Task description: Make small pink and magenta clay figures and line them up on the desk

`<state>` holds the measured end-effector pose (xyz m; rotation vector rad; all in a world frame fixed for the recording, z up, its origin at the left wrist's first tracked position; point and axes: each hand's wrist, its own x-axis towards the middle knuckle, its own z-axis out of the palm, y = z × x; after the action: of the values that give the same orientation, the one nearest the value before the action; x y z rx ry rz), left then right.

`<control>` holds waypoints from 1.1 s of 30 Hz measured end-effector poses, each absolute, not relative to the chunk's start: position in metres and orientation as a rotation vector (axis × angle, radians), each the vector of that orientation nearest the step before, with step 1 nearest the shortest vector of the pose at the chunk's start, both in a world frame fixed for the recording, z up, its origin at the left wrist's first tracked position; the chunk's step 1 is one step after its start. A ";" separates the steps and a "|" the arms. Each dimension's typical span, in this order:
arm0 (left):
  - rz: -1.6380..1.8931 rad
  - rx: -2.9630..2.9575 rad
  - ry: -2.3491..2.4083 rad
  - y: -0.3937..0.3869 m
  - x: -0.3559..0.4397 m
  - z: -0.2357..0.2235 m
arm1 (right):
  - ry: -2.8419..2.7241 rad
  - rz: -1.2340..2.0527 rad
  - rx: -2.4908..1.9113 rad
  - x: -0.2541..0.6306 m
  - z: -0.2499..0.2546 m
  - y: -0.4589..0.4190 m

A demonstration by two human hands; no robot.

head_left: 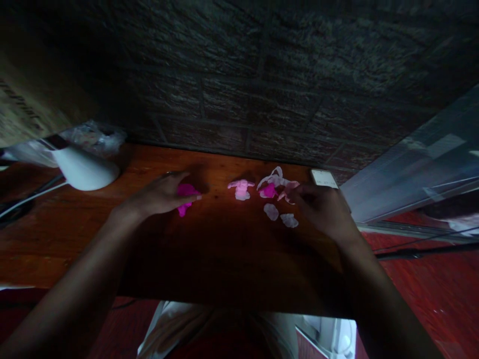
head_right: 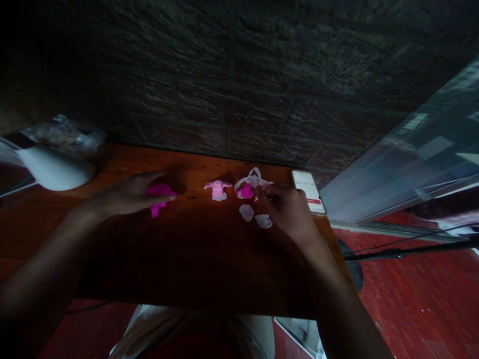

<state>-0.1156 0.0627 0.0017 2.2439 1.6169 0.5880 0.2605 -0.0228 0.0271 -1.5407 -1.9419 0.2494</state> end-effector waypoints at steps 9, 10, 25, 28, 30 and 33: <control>0.470 1.982 1.330 0.053 -0.111 0.016 | -2.201 0.452 -1.383 0.230 0.012 -0.028; 0.502 1.963 1.266 0.051 -0.110 0.018 | -2.193 0.494 -1.358 0.228 0.012 -0.029; 0.721 1.317 0.860 0.016 -0.042 0.002 | -1.351 1.547 -1.109 0.168 -0.013 -0.038; 0.664 1.171 0.901 0.019 -0.048 -0.002 | -1.295 1.525 -1.129 0.182 -0.006 -0.035; 0.627 1.188 0.888 0.021 -0.055 -0.005 | -1.269 1.537 -1.123 0.188 -0.002 -0.035; 0.668 1.364 0.884 0.023 -0.061 -0.009 | -1.288 1.558 -1.113 0.191 0.003 -0.036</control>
<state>-0.0613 0.0234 -0.0093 1.3635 0.8842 0.6683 0.1910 -0.0361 0.0027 -1.1126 -1.2876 1.5575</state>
